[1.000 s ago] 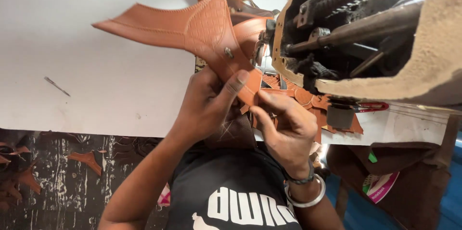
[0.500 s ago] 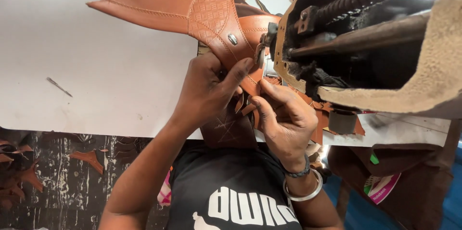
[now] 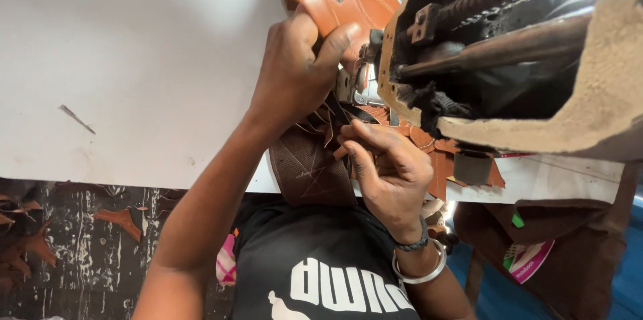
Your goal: Stitching together leather components for the upper part of shoes using an industrial sewing machine.
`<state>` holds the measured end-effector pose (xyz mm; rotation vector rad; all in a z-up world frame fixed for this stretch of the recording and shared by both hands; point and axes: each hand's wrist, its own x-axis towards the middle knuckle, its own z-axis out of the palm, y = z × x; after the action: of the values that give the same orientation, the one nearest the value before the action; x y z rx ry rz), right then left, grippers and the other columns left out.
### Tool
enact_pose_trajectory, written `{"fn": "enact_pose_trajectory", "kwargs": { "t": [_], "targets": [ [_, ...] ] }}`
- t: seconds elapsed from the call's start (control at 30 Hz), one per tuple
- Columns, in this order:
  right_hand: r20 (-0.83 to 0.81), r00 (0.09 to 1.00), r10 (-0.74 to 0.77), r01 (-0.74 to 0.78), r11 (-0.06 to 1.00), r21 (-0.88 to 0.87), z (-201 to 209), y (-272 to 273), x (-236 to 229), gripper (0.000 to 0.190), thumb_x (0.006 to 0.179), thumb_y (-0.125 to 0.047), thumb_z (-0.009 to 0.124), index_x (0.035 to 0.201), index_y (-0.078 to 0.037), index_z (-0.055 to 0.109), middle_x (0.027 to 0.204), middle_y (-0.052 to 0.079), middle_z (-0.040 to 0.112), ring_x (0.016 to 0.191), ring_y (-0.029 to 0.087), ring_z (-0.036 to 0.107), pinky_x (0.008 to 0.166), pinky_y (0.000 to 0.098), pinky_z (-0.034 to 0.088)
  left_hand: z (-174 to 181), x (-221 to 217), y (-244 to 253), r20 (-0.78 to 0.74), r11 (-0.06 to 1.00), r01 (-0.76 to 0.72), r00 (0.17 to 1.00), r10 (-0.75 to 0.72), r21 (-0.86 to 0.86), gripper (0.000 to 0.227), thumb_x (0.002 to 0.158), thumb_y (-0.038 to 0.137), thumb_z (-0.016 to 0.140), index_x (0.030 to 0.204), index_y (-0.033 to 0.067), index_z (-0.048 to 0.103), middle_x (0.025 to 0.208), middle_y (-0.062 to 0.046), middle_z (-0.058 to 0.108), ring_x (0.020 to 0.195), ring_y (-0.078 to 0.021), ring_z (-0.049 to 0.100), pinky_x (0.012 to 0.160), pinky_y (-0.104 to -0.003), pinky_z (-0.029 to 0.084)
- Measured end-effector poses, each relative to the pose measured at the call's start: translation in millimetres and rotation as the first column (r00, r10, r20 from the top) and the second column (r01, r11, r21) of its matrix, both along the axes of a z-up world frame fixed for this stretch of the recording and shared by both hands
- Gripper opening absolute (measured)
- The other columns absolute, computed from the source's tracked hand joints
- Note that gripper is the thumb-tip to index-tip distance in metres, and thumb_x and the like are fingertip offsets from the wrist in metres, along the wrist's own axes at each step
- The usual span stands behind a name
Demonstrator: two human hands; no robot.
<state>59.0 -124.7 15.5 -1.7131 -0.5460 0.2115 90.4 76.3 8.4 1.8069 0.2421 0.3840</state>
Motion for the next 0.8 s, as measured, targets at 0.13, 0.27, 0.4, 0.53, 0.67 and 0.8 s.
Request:
{"fn": "enact_pose_trajectory", "kwargs": {
  "t": [0.13, 0.27, 0.4, 0.53, 0.67, 0.8],
  "targets": [
    [-0.015, 0.998, 0.063, -0.063, 0.998, 0.017, 3, 8, -7, 0.027, 0.095, 0.006, 0.072, 0.121, 0.004, 0.069, 0.111, 0.016, 0.073, 0.095, 0.017, 0.075, 0.082, 0.0249, 0.064, -2, -15, -5, 0.066, 1.0, -0.028, 0.997, 0.027, 0.014, 0.035, 0.107, 0.029, 0.061, 0.089, 0.0001, 0.069, 0.078, -0.006, 0.078, 0.068, -0.012, 0.076, 0.064, -0.029, 0.058],
    [-0.012, 0.966, 0.26, -0.258, 0.952, -0.166, -18, 3, -14, 0.028, 0.093, -0.007, 0.078, 0.12, 0.001, 0.073, 0.109, 0.012, 0.079, 0.094, 0.017, 0.077, 0.08, 0.0271, 0.06, 5, -47, -33, 0.014, 0.927, -0.156, 0.985, 0.171, -0.342, 0.033, 0.108, 0.03, 0.059, 0.094, 0.0027, 0.07, 0.075, -0.005, 0.069, 0.062, -0.0134, 0.065, 0.057, -0.029, 0.05],
    [-0.493, 0.718, 0.492, -0.541, 0.839, 0.05, -96, -20, -46, 0.059, 0.088, -0.016, 0.079, 0.137, 0.002, 0.051, 0.122, 0.017, 0.065, 0.105, 0.022, 0.065, 0.089, 0.0336, 0.058, 1, -84, -79, -0.057, 0.336, -0.105, 0.987, 0.151, -0.936, 0.034, 0.106, 0.036, 0.054, 0.095, 0.0046, 0.064, 0.079, -0.007, 0.065, 0.059, -0.0142, 0.06, 0.054, -0.029, 0.05],
    [-0.227, 0.724, 0.651, -0.572, 0.751, 0.33, -102, -24, -66, 0.083, 0.087, -0.015, 0.083, 0.147, 0.005, 0.029, 0.145, 0.018, 0.043, 0.131, 0.027, 0.046, 0.106, 0.0383, 0.042, 7, -112, -96, -0.086, 0.19, -0.062, 0.989, -0.119, -0.98, 0.044, 0.105, 0.042, 0.052, 0.089, 0.0026, 0.063, 0.076, -0.009, 0.067, 0.06, -0.0151, 0.062, 0.055, -0.028, 0.051],
    [-0.716, 0.49, 0.497, -0.361, 0.863, 0.352, -53, -33, -51, 0.062, 0.095, -0.025, 0.076, 0.139, 0.006, 0.045, 0.126, 0.017, 0.061, 0.115, 0.024, 0.062, 0.099, 0.0373, 0.055, 49, -111, -66, -0.087, 0.813, 0.285, 0.922, -0.378, -0.508, 0.031, 0.099, 0.037, 0.063, 0.096, 0.006, 0.066, 0.082, -0.004, 0.067, 0.076, -0.0151, 0.065, 0.065, -0.032, 0.052],
    [-0.232, 0.955, 0.187, -0.239, 0.946, -0.22, 3, -39, -21, 0.028, 0.094, -0.014, 0.068, 0.119, 0.0, 0.07, 0.109, 0.01, 0.078, 0.099, 0.019, 0.078, 0.089, 0.0317, 0.063, 51, -111, -46, -0.027, 0.913, 0.388, 0.921, -0.388, 0.127, 0.031, 0.092, 0.034, 0.078, 0.108, 0.01, 0.065, 0.091, -0.006, 0.065, 0.086, -0.023, 0.065, 0.077, -0.037, 0.052]
  ]
}}
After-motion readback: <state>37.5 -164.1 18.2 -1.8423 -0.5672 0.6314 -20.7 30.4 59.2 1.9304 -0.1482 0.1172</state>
